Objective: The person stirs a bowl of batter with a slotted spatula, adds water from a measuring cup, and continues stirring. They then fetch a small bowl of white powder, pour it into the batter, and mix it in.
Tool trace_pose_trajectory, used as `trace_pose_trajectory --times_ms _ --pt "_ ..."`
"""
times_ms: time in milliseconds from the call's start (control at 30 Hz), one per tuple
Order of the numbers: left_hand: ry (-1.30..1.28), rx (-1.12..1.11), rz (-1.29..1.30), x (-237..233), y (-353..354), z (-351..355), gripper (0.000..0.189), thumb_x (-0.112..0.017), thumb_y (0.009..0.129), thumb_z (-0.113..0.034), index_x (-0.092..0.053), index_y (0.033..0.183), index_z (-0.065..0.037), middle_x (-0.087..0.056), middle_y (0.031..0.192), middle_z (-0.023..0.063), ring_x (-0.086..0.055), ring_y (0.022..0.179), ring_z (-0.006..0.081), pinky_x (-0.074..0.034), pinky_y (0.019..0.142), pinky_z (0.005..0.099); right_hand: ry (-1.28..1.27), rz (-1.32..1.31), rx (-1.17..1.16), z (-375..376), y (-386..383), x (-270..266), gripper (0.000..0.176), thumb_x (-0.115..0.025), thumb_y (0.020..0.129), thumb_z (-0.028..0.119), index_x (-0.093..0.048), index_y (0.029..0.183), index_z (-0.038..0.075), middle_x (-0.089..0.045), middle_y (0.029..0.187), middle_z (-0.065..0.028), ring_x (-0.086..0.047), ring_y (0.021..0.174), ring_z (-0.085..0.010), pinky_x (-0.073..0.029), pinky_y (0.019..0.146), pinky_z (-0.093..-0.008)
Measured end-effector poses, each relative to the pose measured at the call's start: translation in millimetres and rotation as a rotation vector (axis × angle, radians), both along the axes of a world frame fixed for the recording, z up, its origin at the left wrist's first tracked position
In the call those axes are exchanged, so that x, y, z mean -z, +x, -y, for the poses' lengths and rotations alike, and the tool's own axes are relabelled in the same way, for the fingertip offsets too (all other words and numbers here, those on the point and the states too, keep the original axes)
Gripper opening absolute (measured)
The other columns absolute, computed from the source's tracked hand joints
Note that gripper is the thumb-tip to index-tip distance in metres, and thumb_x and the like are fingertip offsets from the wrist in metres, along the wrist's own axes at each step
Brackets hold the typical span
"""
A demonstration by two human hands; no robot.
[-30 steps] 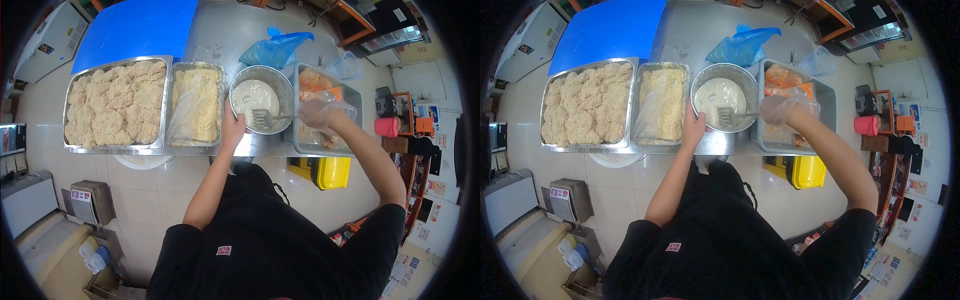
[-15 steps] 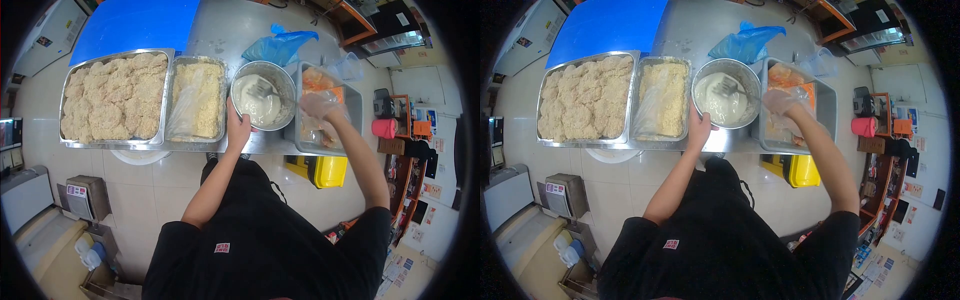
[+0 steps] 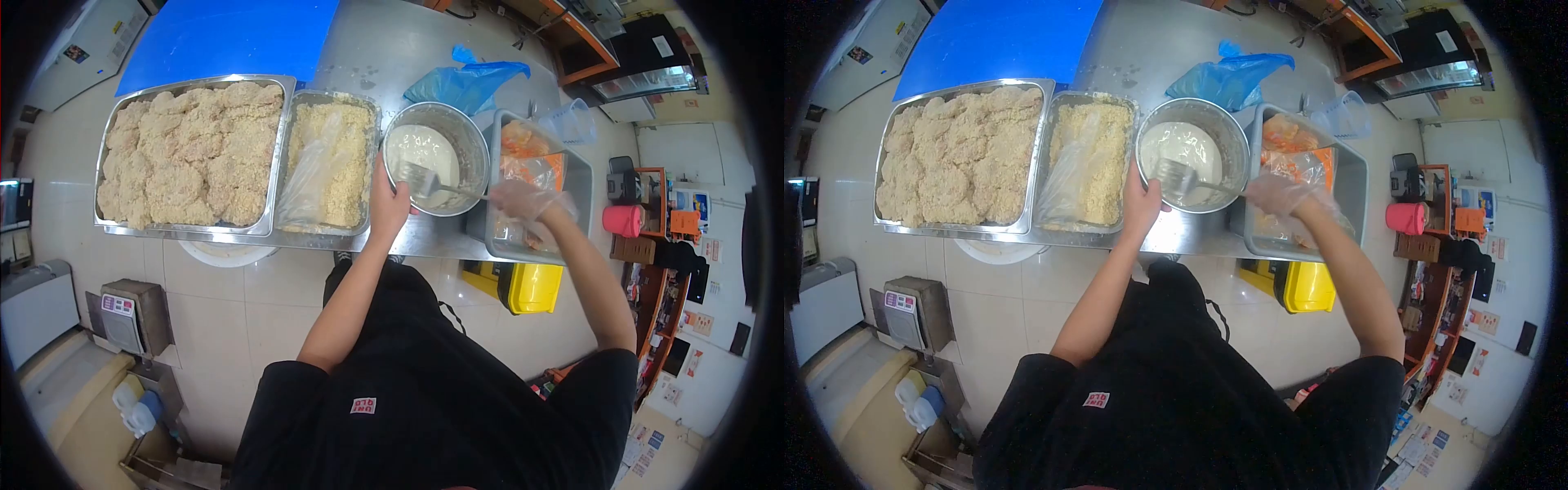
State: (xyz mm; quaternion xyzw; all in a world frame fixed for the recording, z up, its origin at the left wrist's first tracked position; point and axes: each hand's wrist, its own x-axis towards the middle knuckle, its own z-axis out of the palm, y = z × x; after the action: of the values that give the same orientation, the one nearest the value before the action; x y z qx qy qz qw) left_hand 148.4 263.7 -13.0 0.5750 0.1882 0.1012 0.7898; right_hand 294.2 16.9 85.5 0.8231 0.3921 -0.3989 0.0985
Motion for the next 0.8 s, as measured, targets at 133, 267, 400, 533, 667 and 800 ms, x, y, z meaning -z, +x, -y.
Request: trace_pose_trajectory --times_ms 133,267,400,533,667,800 --pt "-0.028 0.001 -0.012 0 -1 0 0.070 -0.042 0.087 0.005 -0.027 0.154 -0.004 -0.049 0.132 0.0221 -0.069 0.079 0.0235 -0.059 0.044 0.0270 -0.114 0.103 -0.021 -1 22 -20 0.017 -0.059 0.083 0.007 -0.061 0.099 0.001 -0.064 0.096 -0.0185 -0.065 0.096 -0.0354 -0.052 0.087 -0.0443" --pt "0.007 -0.024 0.007 1 -1 1 0.070 -0.042 0.087 0.005 -0.026 0.154 -0.004 -0.045 0.139 0.0212 -0.068 0.086 0.0248 -0.059 0.044 0.0268 0.032 0.088 -0.227 2 5 12 0.018 -0.059 0.083 0.007 -0.060 0.100 0.002 -0.064 0.098 -0.0186 -0.065 0.097 -0.0367 -0.051 0.089 -0.0441" --pt "-0.015 -0.018 0.015 3 -2 1 0.071 -0.042 0.087 0.004 -0.025 0.155 -0.003 -0.042 0.144 0.0213 -0.068 0.091 0.0255 -0.059 0.045 0.0266 -0.053 0.082 -0.194 27 20 -16 0.014 -0.057 0.085 0.007 -0.059 0.098 0.001 -0.064 0.101 -0.0199 -0.064 0.099 -0.0384 -0.051 0.089 -0.0447" --pt "-0.026 0.000 -0.028 3 -1 1 0.071 -0.042 0.087 0.004 -0.025 0.155 -0.002 -0.040 0.146 0.0220 -0.068 0.089 0.0259 -0.059 0.045 0.0262 -0.149 0.124 -0.030 -13 13 -6 0.015 -0.054 0.091 0.014 -0.060 0.097 0.001 -0.064 0.099 -0.0214 -0.063 0.100 -0.0389 -0.050 0.089 -0.0461" --pt "0.005 -0.020 -0.016 7 -1 2 0.072 -0.042 0.087 0.004 -0.023 0.156 -0.002 -0.035 0.152 0.0237 -0.069 0.087 0.0255 -0.059 0.045 0.0259 0.030 0.061 -0.024 -9 0 -10 0.020 -0.050 0.095 0.018 -0.062 0.097 0.001 -0.064 0.096 -0.0230 -0.063 0.098 -0.0398 -0.049 0.086 -0.0477" --pt "-0.004 -0.011 -0.034 3 0 -2 0.073 -0.044 0.087 0.004 -0.023 0.157 -0.002 -0.043 0.148 0.0250 -0.070 0.076 0.0238 -0.058 0.044 0.0279 -0.156 0.198 -0.010 11 20 -51 0.025 -0.050 0.097 0.021 -0.063 0.096 0.000 -0.066 0.098 -0.0237 -0.064 0.094 -0.0418 -0.050 0.084 -0.0494"
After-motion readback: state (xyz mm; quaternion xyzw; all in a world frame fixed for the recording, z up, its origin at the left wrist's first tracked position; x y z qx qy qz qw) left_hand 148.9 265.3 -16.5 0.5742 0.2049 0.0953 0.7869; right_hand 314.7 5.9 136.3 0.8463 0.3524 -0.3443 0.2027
